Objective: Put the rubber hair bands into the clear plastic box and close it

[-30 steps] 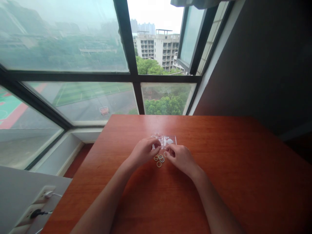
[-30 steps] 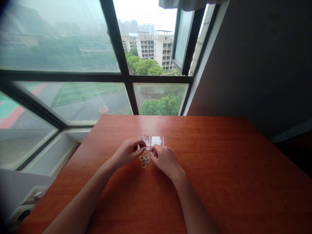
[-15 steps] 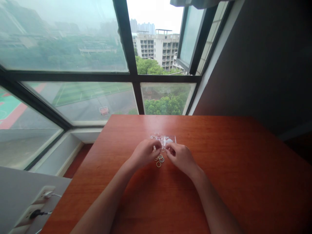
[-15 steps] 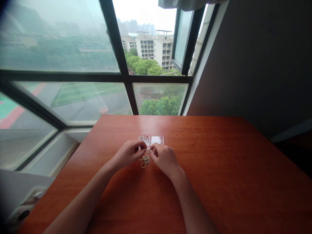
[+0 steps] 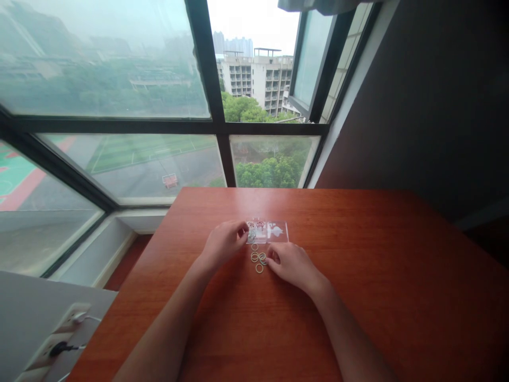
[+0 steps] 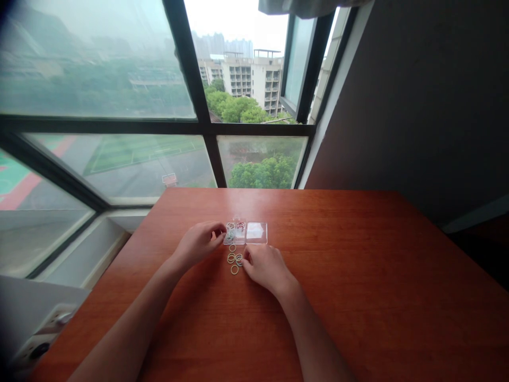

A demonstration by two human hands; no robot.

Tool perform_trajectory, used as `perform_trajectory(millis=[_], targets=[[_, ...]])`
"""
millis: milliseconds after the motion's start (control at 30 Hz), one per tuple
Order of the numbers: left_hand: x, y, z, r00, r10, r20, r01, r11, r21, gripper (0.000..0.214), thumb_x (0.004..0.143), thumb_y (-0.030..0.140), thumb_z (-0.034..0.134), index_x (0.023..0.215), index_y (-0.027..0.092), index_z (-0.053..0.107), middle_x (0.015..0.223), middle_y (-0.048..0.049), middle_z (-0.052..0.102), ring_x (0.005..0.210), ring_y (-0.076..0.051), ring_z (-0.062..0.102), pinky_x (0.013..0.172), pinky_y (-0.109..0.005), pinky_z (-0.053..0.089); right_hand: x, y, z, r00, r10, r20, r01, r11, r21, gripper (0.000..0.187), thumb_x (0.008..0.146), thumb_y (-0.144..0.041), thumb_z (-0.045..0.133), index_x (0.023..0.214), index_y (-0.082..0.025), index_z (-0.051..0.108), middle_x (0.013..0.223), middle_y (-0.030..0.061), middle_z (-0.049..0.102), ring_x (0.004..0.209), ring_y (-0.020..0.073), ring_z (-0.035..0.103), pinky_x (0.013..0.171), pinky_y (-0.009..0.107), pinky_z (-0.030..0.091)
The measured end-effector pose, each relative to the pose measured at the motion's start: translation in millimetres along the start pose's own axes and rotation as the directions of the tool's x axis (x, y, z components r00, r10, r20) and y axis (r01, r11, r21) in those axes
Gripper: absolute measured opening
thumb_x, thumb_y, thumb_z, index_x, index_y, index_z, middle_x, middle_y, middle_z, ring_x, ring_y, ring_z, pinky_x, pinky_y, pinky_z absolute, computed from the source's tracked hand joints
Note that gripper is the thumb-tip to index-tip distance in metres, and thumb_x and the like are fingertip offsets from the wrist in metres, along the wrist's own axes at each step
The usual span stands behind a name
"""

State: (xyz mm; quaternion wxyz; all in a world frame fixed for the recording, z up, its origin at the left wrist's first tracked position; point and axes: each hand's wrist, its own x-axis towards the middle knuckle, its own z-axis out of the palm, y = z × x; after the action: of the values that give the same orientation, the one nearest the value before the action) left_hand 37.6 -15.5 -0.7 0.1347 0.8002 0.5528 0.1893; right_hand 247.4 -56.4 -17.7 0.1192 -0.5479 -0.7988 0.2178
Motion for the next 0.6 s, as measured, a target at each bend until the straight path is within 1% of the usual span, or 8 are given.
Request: perform_trajectory(millis=[233, 433, 600], targets=[[-0.1, -0.5, -0.9, 1.0, -0.002, -0.026, 0.002, 1.0, -0.01, 0.012, 0.08, 0.023, 0.053, 0.08, 0.021, 0.066, 0.077, -0.001, 0.069, 0.067, -0.014, 0.059, 0.06, -0.023, 0.037, 1.2, -0.2, 2.4, 1.0, -0.004, 0.01, 0.004, 1.0, 0.0, 0.009, 0.085, -0.024, 0.058, 0.08, -0.022, 0.065, 0.08, 0.0008, 0.069, 0.074, 0.0142, 0.061, 0.06, 0.024, 0.03], [0.0, 0.4, -0.1, 0.999, 0.012, -0.04, -0.012, 1.0, -0.01, 0.012, 0.08, 0.022, 0.053, 0.079, 0.021, 0.065, 0.078, -0.0006, 0.069, 0.068, -0.014, 0.059, 0.061, -0.022, 0.038, 0.8, 0.4, 3.2, 0.999, -0.032, -0.004, 0.032, 0.999, 0.028, 0.007, 0.084, -0.023, 0.058, 0.082, -0.022, 0.065, 0.079, -0.0005, 0.068, 0.071, 0.0129, 0.059, 0.059, 0.023, 0.029], [-0.3, 1.6, 0.4, 0.999, 0.021, -0.024, -0.021, 1.0, -0.014, 0.013, 0.081, 0.022, 0.053, 0.082, 0.021, 0.066, 0.08, -0.0016, 0.069, 0.069, -0.014, 0.059, 0.063, -0.022, 0.038, 0.1, -2.5, 3.1, 0.999, -0.034, 0.001, 0.034, 0.999, 0.032, 0.008, 0.083, -0.022, 0.057, 0.08, -0.022, 0.065, 0.077, -0.0008, 0.068, 0.067, 0.0121, 0.056, 0.058, 0.023, 0.028]])
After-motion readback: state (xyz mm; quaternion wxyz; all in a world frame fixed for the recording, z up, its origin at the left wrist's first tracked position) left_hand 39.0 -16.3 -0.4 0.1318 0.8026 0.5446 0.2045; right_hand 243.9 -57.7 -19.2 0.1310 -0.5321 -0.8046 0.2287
